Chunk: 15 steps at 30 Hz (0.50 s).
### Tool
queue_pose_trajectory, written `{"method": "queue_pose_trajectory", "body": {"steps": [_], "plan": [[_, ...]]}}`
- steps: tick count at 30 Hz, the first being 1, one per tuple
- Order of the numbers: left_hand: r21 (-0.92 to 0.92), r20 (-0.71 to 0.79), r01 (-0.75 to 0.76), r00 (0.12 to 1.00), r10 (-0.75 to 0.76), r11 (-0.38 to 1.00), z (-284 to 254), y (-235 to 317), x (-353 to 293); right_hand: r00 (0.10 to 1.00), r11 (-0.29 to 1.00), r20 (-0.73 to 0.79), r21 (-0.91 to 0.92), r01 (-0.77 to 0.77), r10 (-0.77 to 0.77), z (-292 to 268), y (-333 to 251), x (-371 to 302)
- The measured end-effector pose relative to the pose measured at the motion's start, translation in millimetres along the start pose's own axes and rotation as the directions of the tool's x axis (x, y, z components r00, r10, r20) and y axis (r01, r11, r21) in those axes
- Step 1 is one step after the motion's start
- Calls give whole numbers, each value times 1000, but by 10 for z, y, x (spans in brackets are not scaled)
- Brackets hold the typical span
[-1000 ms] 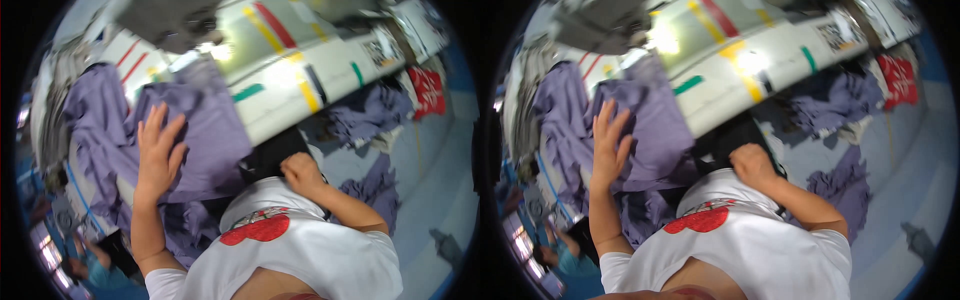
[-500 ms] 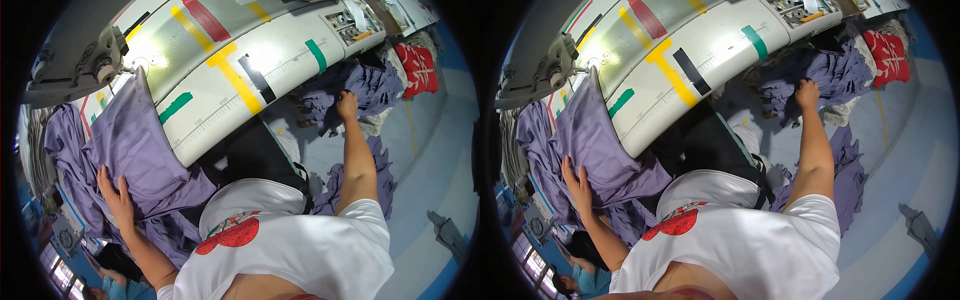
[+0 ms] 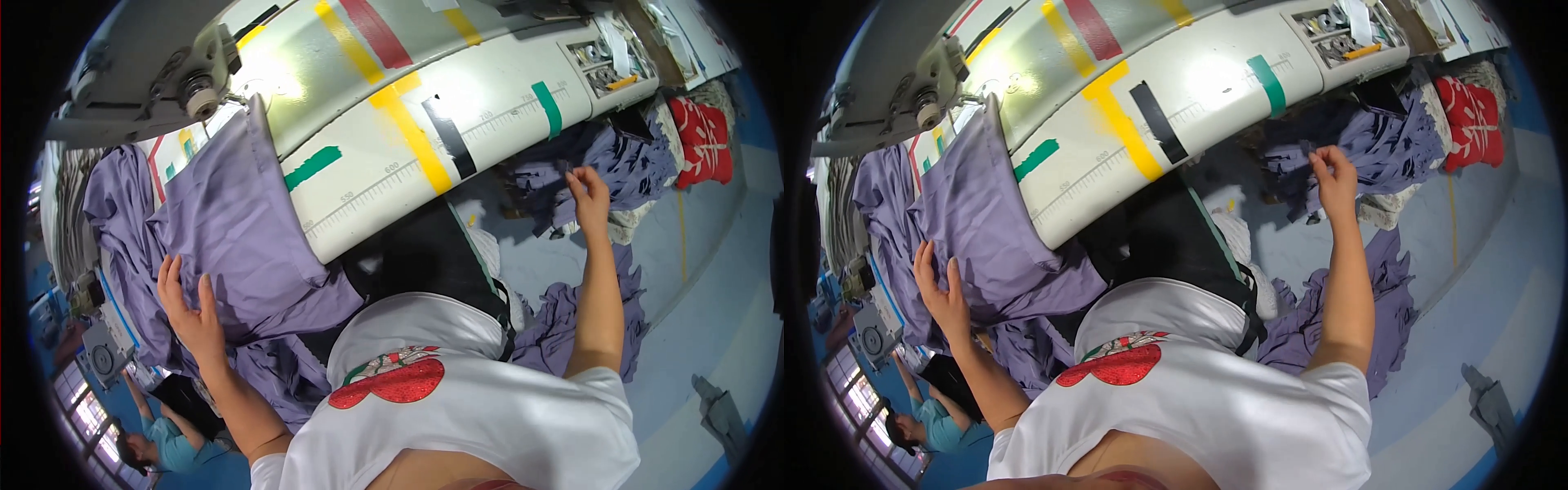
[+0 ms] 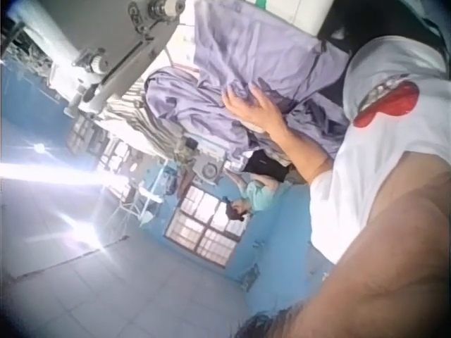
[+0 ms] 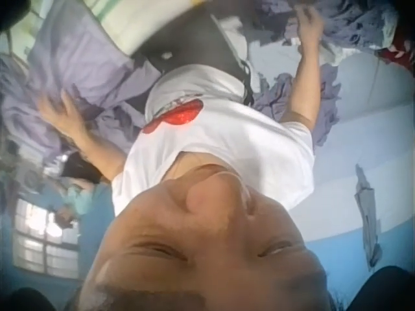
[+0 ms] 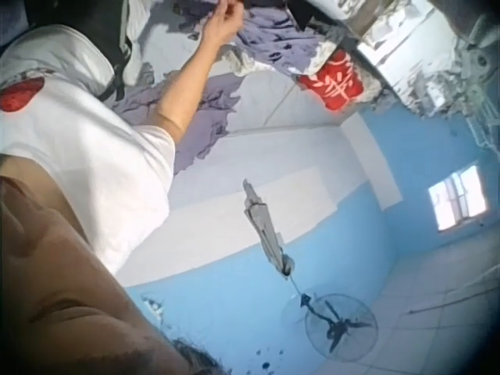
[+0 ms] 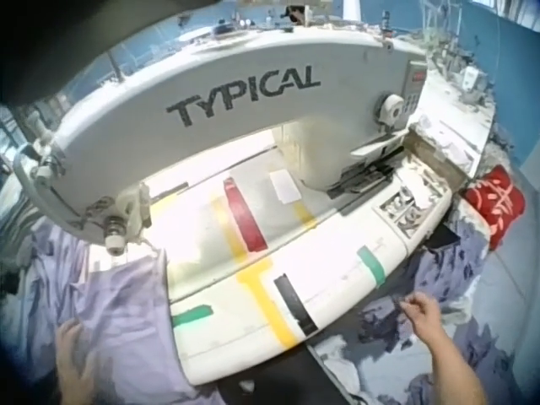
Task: Sewing pieces of purple fabric together using an industrial sewing machine.
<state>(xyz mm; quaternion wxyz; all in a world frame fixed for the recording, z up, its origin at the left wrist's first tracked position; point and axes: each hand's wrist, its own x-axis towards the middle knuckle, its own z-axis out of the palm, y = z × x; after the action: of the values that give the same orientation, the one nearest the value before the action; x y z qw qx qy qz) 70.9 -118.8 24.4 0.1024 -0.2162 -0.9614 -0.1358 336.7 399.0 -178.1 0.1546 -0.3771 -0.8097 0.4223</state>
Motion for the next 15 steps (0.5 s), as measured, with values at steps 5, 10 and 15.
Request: {"method": "queue_pose_trajectory", "body": {"steps": [5, 10, 15], "plan": [[-521, 61, -102, 986, 156, 847, 173, 821, 69, 980, 789, 178, 613, -42, -87, 138, -1546, -583], [-913, 272, 114, 885, 378, 391, 464, 1704, 47, 931, 734, 305, 677, -62, -202, 547, -2346, -827], [-854, 519, 476, 807, 282, 211, 430, 1507, 258, 888, 778, 327, 626, 54, -324, 778, -2660, -1111]]}}
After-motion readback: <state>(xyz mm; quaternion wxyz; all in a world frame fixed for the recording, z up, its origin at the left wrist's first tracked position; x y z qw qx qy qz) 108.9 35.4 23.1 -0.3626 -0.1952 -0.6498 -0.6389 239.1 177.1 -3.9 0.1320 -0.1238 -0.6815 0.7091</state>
